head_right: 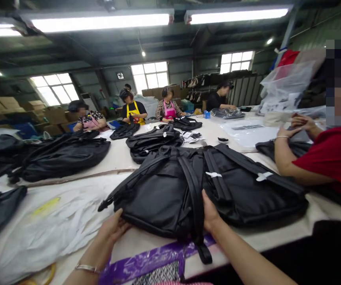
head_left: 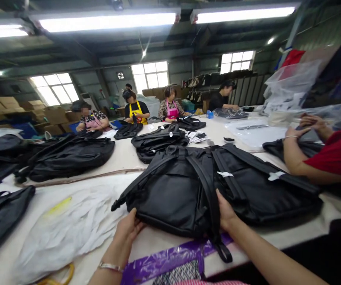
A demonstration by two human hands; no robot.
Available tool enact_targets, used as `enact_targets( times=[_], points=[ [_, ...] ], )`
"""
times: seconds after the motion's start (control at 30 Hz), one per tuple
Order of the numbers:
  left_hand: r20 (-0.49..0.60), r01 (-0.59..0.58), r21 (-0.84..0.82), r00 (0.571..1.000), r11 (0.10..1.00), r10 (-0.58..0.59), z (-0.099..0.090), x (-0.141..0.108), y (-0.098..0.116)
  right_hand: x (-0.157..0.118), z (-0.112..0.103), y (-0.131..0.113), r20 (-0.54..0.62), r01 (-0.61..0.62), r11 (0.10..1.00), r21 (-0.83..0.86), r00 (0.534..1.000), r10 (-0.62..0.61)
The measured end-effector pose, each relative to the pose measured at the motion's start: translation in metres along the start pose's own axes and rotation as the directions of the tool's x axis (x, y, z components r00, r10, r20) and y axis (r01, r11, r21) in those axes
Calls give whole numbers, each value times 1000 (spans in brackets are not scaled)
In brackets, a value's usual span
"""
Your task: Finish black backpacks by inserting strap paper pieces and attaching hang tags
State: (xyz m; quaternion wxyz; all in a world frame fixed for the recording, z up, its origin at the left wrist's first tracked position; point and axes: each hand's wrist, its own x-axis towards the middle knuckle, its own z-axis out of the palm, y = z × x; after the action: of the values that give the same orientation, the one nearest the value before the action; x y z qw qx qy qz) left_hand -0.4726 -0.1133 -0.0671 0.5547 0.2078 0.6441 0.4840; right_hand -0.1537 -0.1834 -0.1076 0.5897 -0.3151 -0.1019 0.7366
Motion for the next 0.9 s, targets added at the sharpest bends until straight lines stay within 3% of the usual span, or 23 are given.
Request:
enact_targets(
  times=[0.07,0.17,0.27,0.37,0.43,0.47,0.5,0.57,0.6,0.63,0.67,0.73,0.77,0.8,0.83,0.9],
  points=[
    [43,107,-106,994,989,-103,-18,11,-11,-4,1,1,-61,52,998,-24,997,-54],
    [85,135,-147,989,980,-123,-39,9,-18,-7,4,1,-154,177,978,-114,969,-193],
    [105,120,-109,989,987,-108,-56,-17,-25,-10,3,-8,-162,281,897,-341,922,-350],
    [178,99,47,978,994,-106,-72,-51,-35,-8,-6,-26,-153,265,736,-623,881,-447],
    [213,81,289,966,954,-147,-83,-70,-43,-2,-10,-33,-121,201,507,-838,837,-533],
    [230,39,447,960,894,-157,-90,-76,-46,0,-11,-34,-69,154,335,-929,820,-568],
    [248,-44,603,959,797,-135,-97,-81,-49,2,-9,-34,5,105,136,-985,809,-588],
    [351,-318,808,936,497,29,-111,-86,-51,0,2,-31,193,39,-268,-963,792,-579],
    [436,-461,829,887,315,152,-117,-87,-50,-3,11,-30,292,24,-436,-900,777,-559],
    [529,-579,803,802,140,278,-121,-88,-48,-9,21,-28,387,28,-566,-824,757,-526],
    [614,-663,748,686,-11,390,-125,-89,-45,-15,32,-26,472,56,-655,-753,741,-479],
    [744,-769,596,420,-231,519,-124,-88,-38,-31,51,-21,581,232,-727,-646,767,-272],
    [794,-801,513,305,-309,526,-121,-87,-34,-39,58,-16,600,355,-710,-609,792,-119],
    [839,-820,435,218,-372,499,-116,-85,-31,-47,62,-11,594,464,-669,-581,803,40],
    [882,-830,366,166,-421,441,-109,-81,-28,-53,63,-5,569,535,-631,-562,803,174],
    [955,-842,256,145,-474,259,-94,-72,-23,-61,59,8,495,567,-626,-535,811,311]
  ],
)
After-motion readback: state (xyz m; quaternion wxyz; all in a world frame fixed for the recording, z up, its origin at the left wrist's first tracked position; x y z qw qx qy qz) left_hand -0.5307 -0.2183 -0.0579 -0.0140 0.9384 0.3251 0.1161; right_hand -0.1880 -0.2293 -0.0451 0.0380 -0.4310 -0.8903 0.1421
